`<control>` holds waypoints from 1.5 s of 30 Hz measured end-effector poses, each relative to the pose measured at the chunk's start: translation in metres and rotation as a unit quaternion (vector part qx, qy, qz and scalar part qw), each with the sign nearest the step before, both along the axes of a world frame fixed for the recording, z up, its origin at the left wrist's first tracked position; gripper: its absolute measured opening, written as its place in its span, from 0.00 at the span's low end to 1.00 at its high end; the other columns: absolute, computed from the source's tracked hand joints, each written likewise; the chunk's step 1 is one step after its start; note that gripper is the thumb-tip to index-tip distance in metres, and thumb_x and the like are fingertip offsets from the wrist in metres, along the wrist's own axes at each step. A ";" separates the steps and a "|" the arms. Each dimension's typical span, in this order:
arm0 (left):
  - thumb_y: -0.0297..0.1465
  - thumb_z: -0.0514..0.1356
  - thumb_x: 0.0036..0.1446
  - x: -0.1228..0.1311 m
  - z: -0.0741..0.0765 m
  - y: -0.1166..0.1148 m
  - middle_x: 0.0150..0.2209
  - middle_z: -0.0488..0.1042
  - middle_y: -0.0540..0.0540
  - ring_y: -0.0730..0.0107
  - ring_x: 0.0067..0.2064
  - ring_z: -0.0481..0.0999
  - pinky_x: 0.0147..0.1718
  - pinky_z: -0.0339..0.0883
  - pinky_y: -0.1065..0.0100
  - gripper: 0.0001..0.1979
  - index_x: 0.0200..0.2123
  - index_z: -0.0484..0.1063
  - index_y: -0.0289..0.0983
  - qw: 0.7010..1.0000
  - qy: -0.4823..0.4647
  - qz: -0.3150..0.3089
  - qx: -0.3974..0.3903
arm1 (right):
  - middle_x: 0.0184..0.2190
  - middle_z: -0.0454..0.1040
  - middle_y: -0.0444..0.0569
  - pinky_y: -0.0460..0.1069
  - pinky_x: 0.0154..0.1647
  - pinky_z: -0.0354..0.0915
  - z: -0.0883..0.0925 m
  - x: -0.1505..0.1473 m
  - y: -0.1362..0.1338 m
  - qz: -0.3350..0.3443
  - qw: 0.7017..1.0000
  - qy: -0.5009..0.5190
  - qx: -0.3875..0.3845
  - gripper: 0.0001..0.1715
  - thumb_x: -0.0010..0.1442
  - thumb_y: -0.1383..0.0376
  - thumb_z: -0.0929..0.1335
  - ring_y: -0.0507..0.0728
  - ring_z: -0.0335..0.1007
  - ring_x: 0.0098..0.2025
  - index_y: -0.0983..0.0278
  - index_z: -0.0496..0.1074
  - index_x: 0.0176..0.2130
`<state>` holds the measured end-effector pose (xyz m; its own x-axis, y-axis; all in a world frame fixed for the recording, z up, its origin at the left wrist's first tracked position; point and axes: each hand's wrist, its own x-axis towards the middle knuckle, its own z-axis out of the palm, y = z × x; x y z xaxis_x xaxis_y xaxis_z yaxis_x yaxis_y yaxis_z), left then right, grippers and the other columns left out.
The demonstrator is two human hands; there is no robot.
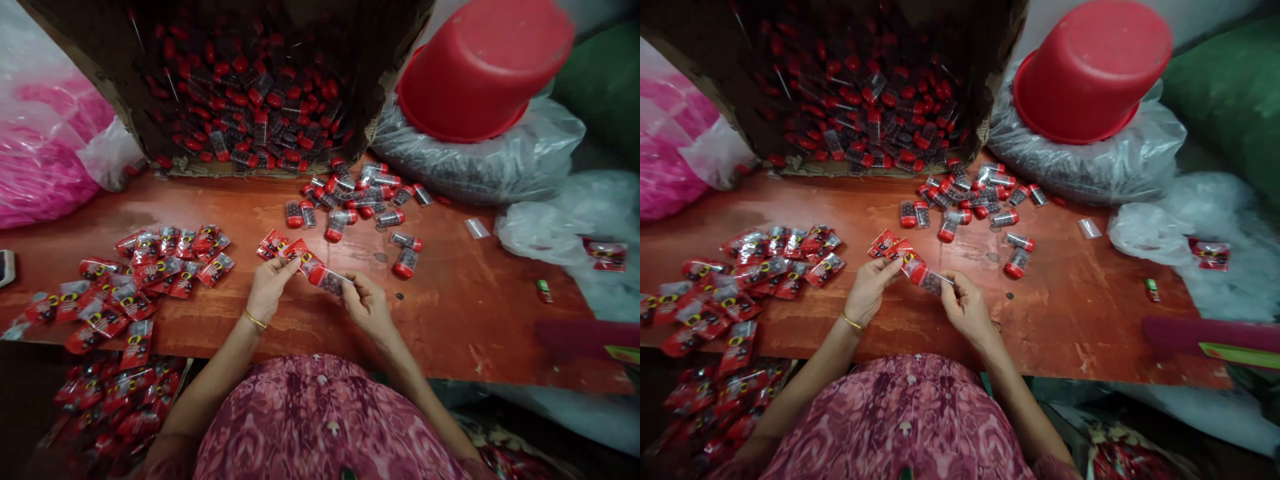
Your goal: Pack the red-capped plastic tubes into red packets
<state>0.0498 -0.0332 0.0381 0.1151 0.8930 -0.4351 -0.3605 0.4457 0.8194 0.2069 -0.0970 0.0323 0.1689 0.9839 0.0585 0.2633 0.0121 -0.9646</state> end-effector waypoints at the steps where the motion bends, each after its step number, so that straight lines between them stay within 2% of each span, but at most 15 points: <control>1: 0.37 0.71 0.32 0.000 -0.001 0.000 0.25 0.76 0.49 0.75 0.28 0.72 0.34 0.64 0.71 0.17 0.24 0.75 0.32 1.000 0.002 -0.002 0.004 | 0.20 0.66 0.40 0.43 0.19 0.58 -0.002 -0.001 0.001 -0.001 1.000 0.017 -0.009 0.11 0.57 0.61 0.62 0.48 0.59 0.19 0.63 0.70 0.35; 7: 0.38 0.71 0.34 0.010 -0.001 -0.003 0.24 0.75 0.51 0.78 0.26 0.71 0.31 0.64 0.73 0.17 0.25 0.73 0.33 0.999 -0.038 0.010 0.007 | 0.19 0.63 0.38 0.43 0.18 0.61 -0.013 -0.012 0.000 -0.029 0.996 0.081 -0.035 0.13 0.58 0.58 0.62 0.47 0.57 0.16 0.63 0.69 0.36; 13: 0.34 0.72 0.31 0.021 -0.003 -0.009 0.27 0.77 0.51 0.77 0.28 0.73 0.34 0.65 0.73 0.20 0.30 0.73 0.34 0.997 -0.072 0.029 0.011 | 0.16 0.62 0.38 0.44 0.19 0.59 -0.013 -0.021 0.005 -0.058 0.995 0.076 -0.017 0.14 0.59 0.58 0.62 0.47 0.57 0.17 0.64 0.70 0.37; 17: 0.36 0.71 0.32 0.026 -0.004 -0.014 0.25 0.76 0.51 0.78 0.27 0.72 0.33 0.65 0.73 0.18 0.27 0.73 0.34 0.996 -0.082 0.038 0.006 | 0.15 0.62 0.37 0.44 0.18 0.59 -0.014 -0.026 0.008 -0.100 0.989 0.105 -0.022 0.14 0.57 0.57 0.62 0.48 0.59 0.16 0.64 0.69 0.37; 24: 0.40 0.70 0.34 0.029 -0.003 -0.009 0.21 0.72 0.52 0.79 0.23 0.68 0.26 0.62 0.74 0.18 0.24 0.71 0.33 0.996 -0.081 0.033 0.008 | 0.15 0.60 0.36 0.44 0.18 0.60 -0.010 -0.035 0.015 -0.061 0.989 0.131 -0.035 0.14 0.56 0.55 0.63 0.47 0.56 0.15 0.63 0.70 0.33; 27: 0.38 0.70 0.34 0.025 -0.005 -0.002 0.21 0.71 0.53 0.79 0.23 0.67 0.26 0.62 0.74 0.17 0.23 0.70 0.33 0.997 -0.067 0.029 -0.002 | 0.14 0.59 0.36 0.44 0.18 0.59 -0.011 -0.038 0.024 -0.052 0.990 0.127 -0.041 0.15 0.56 0.55 0.63 0.48 0.57 0.15 0.64 0.70 0.33; 32: 0.37 0.71 0.32 0.020 -0.005 0.006 0.22 0.72 0.52 0.79 0.24 0.69 0.27 0.63 0.74 0.18 0.25 0.69 0.34 0.994 -0.105 0.027 -0.030 | 0.16 0.63 0.38 0.44 0.20 0.59 -0.015 -0.041 0.028 -0.050 0.994 0.092 -0.019 0.14 0.56 0.57 0.64 0.48 0.58 0.17 0.64 0.72 0.34; 37: 0.40 0.69 0.37 0.029 -0.014 -0.009 0.20 0.70 0.54 0.80 0.18 0.64 0.18 0.57 0.75 0.18 0.27 0.68 0.35 0.996 -0.087 0.022 0.010 | 0.13 0.61 0.36 0.44 0.18 0.61 -0.019 -0.047 0.026 -0.068 0.967 0.232 -0.075 0.17 0.53 0.52 0.66 0.48 0.57 0.14 0.64 0.72 0.33; 39: 0.42 0.67 0.40 0.031 -0.016 -0.015 0.18 0.68 0.55 0.81 0.16 0.62 0.16 0.54 0.75 0.18 0.25 0.67 0.35 0.997 -0.066 0.020 0.021 | 0.13 0.63 0.37 0.44 0.17 0.61 -0.019 -0.049 0.027 -0.082 0.962 0.247 -0.076 0.18 0.52 0.52 0.66 0.48 0.58 0.15 0.64 0.72 0.33; 42: 0.44 0.66 0.41 0.028 -0.012 -0.013 0.18 0.68 0.54 0.80 0.17 0.63 0.18 0.57 0.73 0.18 0.24 0.68 0.35 0.997 -0.063 0.031 0.040 | 0.16 0.68 0.39 0.45 0.19 0.63 -0.017 -0.047 0.028 -0.073 0.975 0.201 -0.065 0.16 0.52 0.54 0.67 0.49 0.62 0.16 0.64 0.73 0.35; 45: 0.42 0.69 0.36 0.021 -0.004 -0.002 0.21 0.72 0.52 0.77 0.21 0.68 0.24 0.62 0.72 0.19 0.25 0.69 0.34 0.996 -0.076 0.045 0.025 | 0.21 0.73 0.41 0.46 0.22 0.66 -0.016 -0.042 0.027 -0.017 0.981 0.183 -0.054 0.15 0.51 0.56 0.69 0.49 0.66 0.18 0.62 0.73 0.36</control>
